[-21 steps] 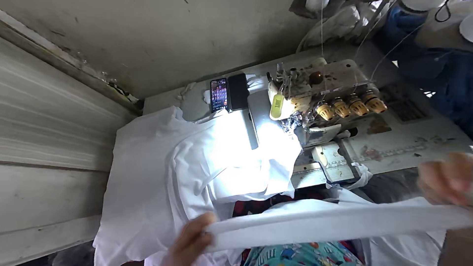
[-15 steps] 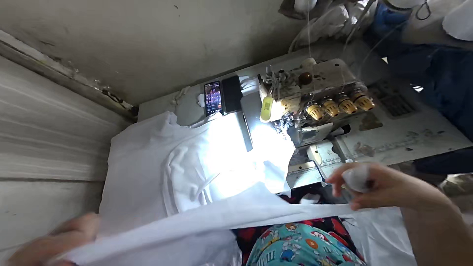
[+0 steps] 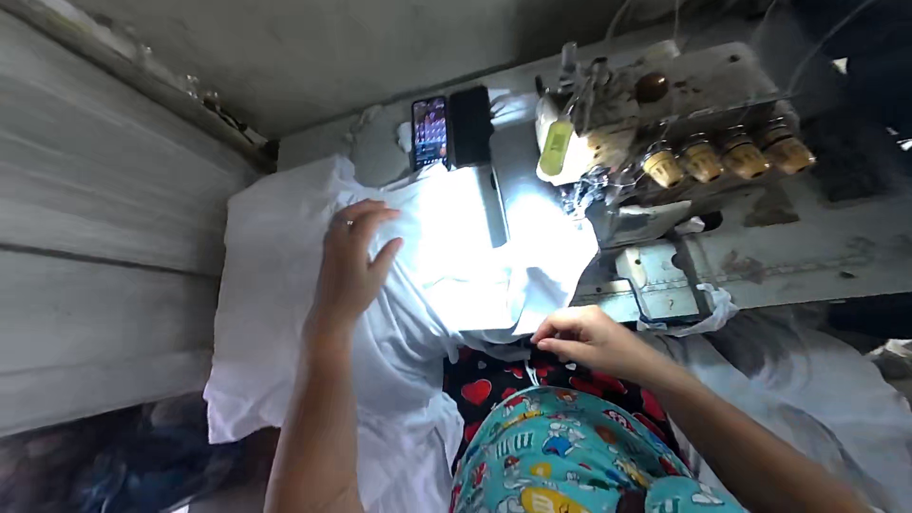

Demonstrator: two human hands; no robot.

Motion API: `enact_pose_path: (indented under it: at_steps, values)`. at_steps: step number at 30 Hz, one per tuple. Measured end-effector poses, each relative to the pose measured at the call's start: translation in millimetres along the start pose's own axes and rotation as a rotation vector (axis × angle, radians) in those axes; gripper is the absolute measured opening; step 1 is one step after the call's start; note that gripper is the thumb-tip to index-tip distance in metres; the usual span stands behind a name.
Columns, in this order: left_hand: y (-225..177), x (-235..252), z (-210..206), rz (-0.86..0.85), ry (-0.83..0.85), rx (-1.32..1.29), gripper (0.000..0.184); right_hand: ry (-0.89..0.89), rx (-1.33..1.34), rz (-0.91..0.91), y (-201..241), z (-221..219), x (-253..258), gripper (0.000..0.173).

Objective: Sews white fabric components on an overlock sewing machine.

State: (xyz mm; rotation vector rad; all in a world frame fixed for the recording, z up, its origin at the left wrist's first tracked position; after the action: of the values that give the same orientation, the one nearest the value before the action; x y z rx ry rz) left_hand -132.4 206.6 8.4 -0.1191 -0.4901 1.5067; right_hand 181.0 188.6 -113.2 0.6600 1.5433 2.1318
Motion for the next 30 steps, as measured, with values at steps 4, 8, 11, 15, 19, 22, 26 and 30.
enact_pose_path:
  at_steps: [4, 8, 11, 15, 19, 22, 26, 30]
  values:
    - [-33, -40, -4, -0.138, 0.091, -0.055, 0.020, 0.221, -0.120, -0.143, -6, -66, 24, 0.033]
    - [-41, -80, -19, -0.154, 0.293, -0.136, 0.022, 0.484, -0.306, -0.511, -22, -104, 48, 0.061]
    - [-39, -99, -28, -0.122, 0.329, -0.199, 0.022, 0.410, -0.302, -0.467, -44, -118, 46, 0.044]
    - [-32, -124, -52, -0.158, 0.304, -0.184, 0.021, 0.309, -0.065, -0.235, -50, -105, 29, 0.030]
    - [-40, -148, -81, -0.196, 0.290, -0.284, 0.015, 0.231, 0.364, -0.138, -29, -69, 6, 0.028]
    - [-53, -155, -101, -0.240, 0.194, -0.337, 0.016, 0.132, 0.687, -0.291, -20, -55, 1, 0.017]
    - [-65, -149, -107, -0.257, 0.106, -0.346, 0.031, 0.097, 0.919, -0.346, -17, -54, 5, 0.013]
    - [-68, -140, -100, -0.255, 0.150, -0.400, 0.025, 0.096, 0.920, -0.331, -18, -51, 4, 0.013]
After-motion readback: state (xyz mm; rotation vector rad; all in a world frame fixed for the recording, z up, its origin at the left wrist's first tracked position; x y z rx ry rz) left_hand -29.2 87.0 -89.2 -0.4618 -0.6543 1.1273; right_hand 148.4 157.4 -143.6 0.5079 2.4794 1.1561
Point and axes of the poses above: each hand's wrist, its own x-axis towards the middle knuckle, its own z-axis out of the back of the hand, y = z × x, the point moved 4 cm from there along x, towards the middle knuckle, and after that the axes turned 7 degrees about z, right-handed, at the moved point
